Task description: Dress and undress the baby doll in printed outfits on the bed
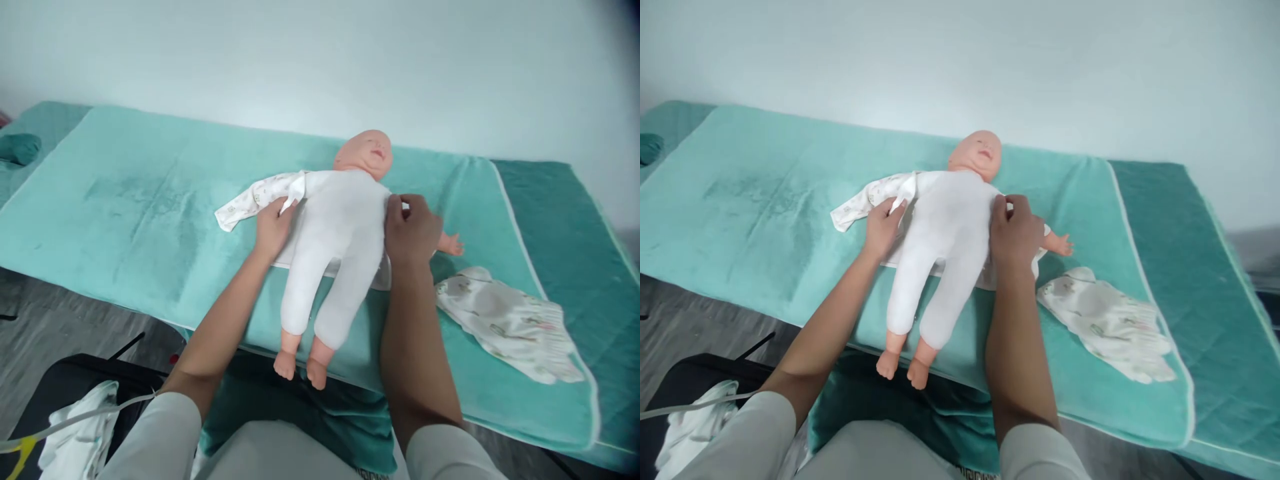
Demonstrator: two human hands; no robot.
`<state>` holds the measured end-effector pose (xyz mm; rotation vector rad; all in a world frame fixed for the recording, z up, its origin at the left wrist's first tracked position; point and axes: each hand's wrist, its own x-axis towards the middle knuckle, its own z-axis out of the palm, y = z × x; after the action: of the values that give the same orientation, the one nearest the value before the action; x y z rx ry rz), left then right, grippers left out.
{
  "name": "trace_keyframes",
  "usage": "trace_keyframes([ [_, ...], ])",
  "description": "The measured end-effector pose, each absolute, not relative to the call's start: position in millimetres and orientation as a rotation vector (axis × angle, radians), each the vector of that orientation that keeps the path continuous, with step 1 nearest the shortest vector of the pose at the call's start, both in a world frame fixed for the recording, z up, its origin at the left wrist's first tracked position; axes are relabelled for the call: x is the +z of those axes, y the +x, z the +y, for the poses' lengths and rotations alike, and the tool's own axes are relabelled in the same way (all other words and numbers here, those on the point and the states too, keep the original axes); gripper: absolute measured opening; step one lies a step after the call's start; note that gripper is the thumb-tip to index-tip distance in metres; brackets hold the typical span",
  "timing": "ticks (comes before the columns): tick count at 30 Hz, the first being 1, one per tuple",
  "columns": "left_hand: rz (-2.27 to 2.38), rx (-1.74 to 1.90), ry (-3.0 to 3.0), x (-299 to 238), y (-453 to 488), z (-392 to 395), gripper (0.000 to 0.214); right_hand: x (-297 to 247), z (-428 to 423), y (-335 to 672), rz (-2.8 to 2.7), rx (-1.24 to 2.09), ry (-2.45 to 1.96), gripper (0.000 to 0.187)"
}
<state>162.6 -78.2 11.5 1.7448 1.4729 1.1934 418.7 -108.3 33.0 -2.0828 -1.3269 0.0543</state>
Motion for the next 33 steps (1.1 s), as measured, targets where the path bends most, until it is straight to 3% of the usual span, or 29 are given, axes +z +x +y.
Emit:
trace_keyframes([
  [4, 1.492, 1.332, 1.715, 19, 168, -73, 0.056, 34, -109, 415, -1.298, 0.075, -2.116, 0.043],
  [10, 1.427, 1.251, 1.664, 38, 184, -68, 0.028, 26, -110, 420, -1.345, 0.228, -2.016, 0.054],
  [14, 1.449, 1.228, 1.688, 51, 190, -58, 0.018, 17, -106, 412, -1.346, 0.597, -1.682, 0.076],
  [18, 1.389, 1.257, 1.747, 67, 185, -49, 0.021, 10, -99, 394, -1.337, 0.936, -1.395, 0.095],
  [22, 1.409, 1.138, 1.931, 89, 185, -52, 0.03, 6, -97, 383, -1.338, 1.096, -1.235, 0.099],
  [29, 1.754, 0.58, 2.179, 114, 201, -91, 0.019, 3, -98, 383, -1.334, 1.114, -1.293, 0.1],
  [33, 1.458, 0.78, 2.188, 119, 189, -120, 0.022, 1, -97, 383, -1.336, 1.125, -1.236, 0.094],
])
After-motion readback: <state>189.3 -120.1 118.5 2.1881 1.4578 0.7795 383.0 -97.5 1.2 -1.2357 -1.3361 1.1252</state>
